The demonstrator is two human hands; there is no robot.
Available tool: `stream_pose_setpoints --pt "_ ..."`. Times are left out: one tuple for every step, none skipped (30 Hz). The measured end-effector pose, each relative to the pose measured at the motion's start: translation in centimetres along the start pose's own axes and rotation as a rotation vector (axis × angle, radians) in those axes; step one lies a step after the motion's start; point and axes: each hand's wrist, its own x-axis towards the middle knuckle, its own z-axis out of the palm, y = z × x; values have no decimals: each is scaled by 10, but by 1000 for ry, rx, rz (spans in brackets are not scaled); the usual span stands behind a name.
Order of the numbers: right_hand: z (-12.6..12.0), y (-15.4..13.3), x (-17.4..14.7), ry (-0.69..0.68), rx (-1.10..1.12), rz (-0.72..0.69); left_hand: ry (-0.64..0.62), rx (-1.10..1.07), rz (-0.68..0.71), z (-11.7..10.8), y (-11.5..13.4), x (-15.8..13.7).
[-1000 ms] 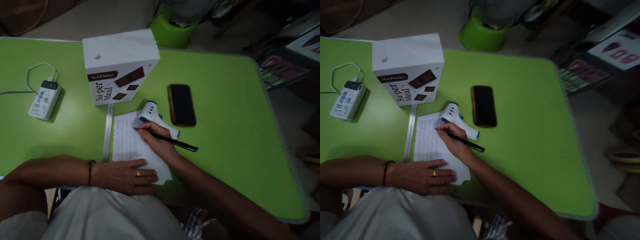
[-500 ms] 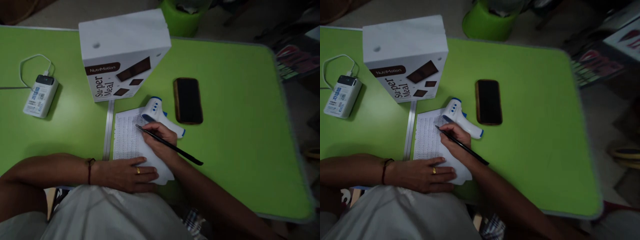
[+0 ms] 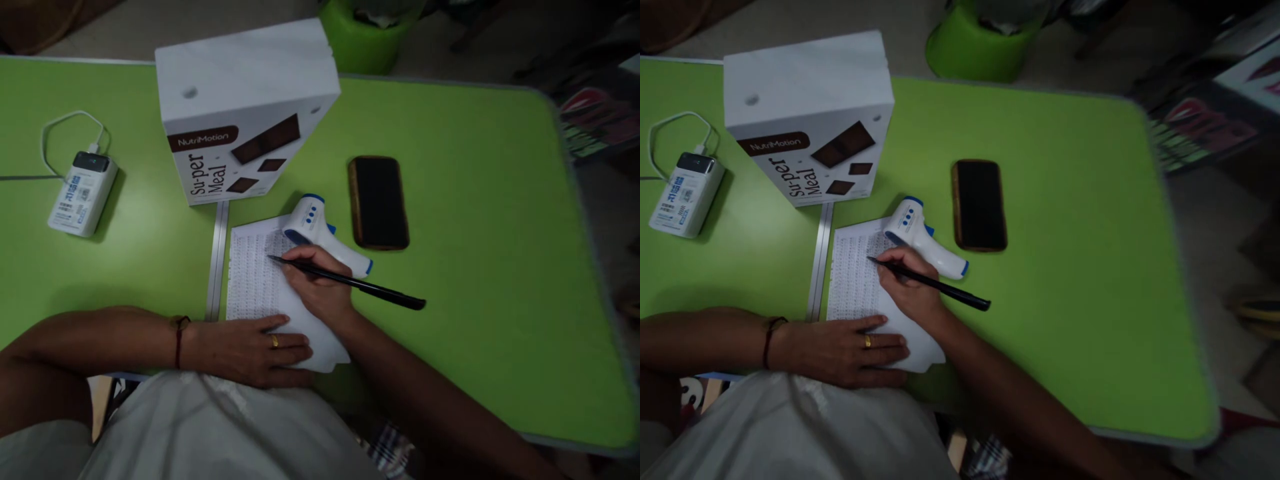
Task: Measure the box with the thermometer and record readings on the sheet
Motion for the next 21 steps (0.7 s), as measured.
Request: stream_pose_setpoints --pt "0 0 0 -1 -3 5 7 -3 -1 1 0 0" --pt "0 -1 0 1 -6 11 9 -7 1 2 0 -1" --pt "0 -1 -1 3 -10 16 5 -11 2 2 0 -1" --pt "0 -2 -1 3 -16 19 -3 -13 2 2 -1 -1" --pt "0 -2 -1 0 -22 19 -16 -15 1 3 -1 -2" --pt "0 -3 -1 -7 -27 16 -33 -20 -1 3 -1 -2" --pt "-1 -4 -1 -13 -30 12 -50 -26 -3 2 -2 -2" --pt "-1 -5 -1 -16 -29 10 -61 -35 -6 2 -2 -2" --pt "-1 -6 -1 -12 -22 8 -67 -46 -9 2 -2 -2" --pt "-1 -6 -1 -2 -11 9 -70 -59 -12 2 -3 -1" --pt "-1 -6 -1 15 1 10 -72 -72 -16 2 -3 -1" --pt "0 -6 -1 34 11 11 -71 -81 -20 3 -3 -1" --pt "0 -6 -1 52 19 11 -70 -87 -24 3 -3 -1" --pt "1 -5 -1 68 22 10 -69 -89 -26 4 -3 -1" --pt "2 -4 0 80 17 9 -70 -89 -27 4 -4 -1" --pt "3 -4 0 90 8 10 -71 -87 -27 5 -4 -1" --pt "4 -3 1 98 -3 10 -72 -87 -26 5 -4 -2" --pt "5 -3 2 103 -16 14 -73 -88 -26 5 -4 -2" --pt "5 -3 2 110 -27 18 -74 -92 -26 5 -5 -2" --pt "6 -3 3 117 -36 23 -71 -99 -28 5 -5 -2" --pt "6 -3 3 124 -41 26 -69 -108 -30 5 -5 -2"
